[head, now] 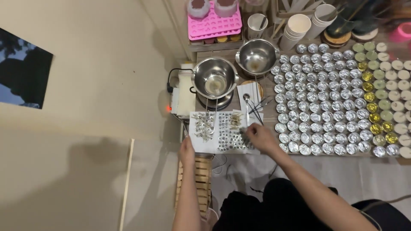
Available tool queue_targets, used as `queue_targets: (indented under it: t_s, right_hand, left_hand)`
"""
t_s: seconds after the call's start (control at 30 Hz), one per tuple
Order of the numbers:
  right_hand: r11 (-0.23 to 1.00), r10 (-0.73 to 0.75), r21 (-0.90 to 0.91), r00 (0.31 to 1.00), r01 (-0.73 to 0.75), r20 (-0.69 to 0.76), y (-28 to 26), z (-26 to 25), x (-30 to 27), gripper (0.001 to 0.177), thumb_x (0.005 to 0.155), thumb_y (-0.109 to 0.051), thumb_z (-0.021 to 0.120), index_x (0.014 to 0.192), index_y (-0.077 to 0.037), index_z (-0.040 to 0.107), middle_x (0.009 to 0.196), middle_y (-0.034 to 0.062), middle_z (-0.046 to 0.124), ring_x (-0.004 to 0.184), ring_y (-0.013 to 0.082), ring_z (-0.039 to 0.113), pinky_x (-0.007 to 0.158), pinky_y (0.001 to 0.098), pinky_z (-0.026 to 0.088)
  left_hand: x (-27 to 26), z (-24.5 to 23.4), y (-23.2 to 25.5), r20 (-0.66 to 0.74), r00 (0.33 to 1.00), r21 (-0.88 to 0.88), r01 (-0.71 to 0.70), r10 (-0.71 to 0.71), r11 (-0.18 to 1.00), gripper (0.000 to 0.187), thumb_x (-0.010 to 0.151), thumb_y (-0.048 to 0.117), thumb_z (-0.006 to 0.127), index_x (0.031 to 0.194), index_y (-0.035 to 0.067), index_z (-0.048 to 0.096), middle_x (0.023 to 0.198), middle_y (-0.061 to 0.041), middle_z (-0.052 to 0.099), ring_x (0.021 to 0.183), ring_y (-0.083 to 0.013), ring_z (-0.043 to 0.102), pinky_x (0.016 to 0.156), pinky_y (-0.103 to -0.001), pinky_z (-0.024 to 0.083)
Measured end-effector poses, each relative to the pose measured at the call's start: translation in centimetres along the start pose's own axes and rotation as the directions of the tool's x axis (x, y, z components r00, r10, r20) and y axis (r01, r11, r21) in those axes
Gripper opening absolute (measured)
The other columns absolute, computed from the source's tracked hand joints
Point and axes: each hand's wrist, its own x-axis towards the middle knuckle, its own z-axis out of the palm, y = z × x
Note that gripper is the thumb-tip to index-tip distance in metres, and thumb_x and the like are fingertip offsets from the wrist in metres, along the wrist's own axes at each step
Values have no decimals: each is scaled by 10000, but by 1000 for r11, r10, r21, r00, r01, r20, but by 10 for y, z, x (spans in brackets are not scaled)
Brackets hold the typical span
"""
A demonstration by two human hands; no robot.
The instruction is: The person wipes the inside of a metal pot with a cloth and then uses tweezers to place wicks into small metal candle tins. They repeat this process for several tins, occasionally adjusting the tins by hand.
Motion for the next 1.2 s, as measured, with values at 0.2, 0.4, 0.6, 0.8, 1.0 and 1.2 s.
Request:
queue_targets:
  t_s: [0.2,0.4,0.6,0.8,1.0,1.2]
  right_hand:
    - [983,83,142,969,-118,232,-47,23,-35,327,970,-319,599,902,-25,723,785,113,800,660,162,743,642,339,579]
    - [991,129,7,948,-137,293,-43,29,-48,287,954,-327,641,1036,-66,730,854,81,768,692,190,723,676,346,565]
    - [973,226,-11,934,-233,277,-45,15,-43,258,948,-301,636,1056,-86,729,840,80,779,683,199,721,663,357,564]
    - [967,242,5,929,-253,281,-56,9,-42,234,956,-266,626,1038,-64,711,817,103,773,663,199,729,651,363,563]
    - [974,188,90,963,-208,193,-47,7,-35,212,940,-240,607,997,-52,685,819,92,779,673,205,741,642,379,572]
    - [992,123,3,962,-126,-245,-20,-11,-8,203,918,-182,647,1021,-7,637,849,174,721,704,303,716,682,415,556]
  left_hand:
    - [22,17,5,37,996,66,84,-87,994,635,976,513,595,1355,5,630,1362,-145,652,1255,-224,580,1059,-347,413]
    - [9,17,10,36,998,-164,-47,53,985,492,975,340,665,1293,-35,677,1217,-136,758,1101,-178,677,964,-303,496]
    - [-7,18,27,2,980,-108,-195,197,975,441,1004,303,619,1241,-60,699,1166,-134,765,1083,-158,697,963,-294,514]
    - [-6,22,26,-11,988,-202,-154,155,967,458,986,318,636,1238,-58,702,1144,-142,772,1043,-161,710,925,-289,537]
    - [-11,22,32,7,996,-239,-81,85,968,497,978,335,650,1291,-50,673,1128,-142,775,1026,-162,694,907,-285,527]
    - [-6,20,21,10,990,-214,-135,140,967,493,993,326,662,1297,-61,662,1141,-124,766,1035,-133,692,913,-270,530]
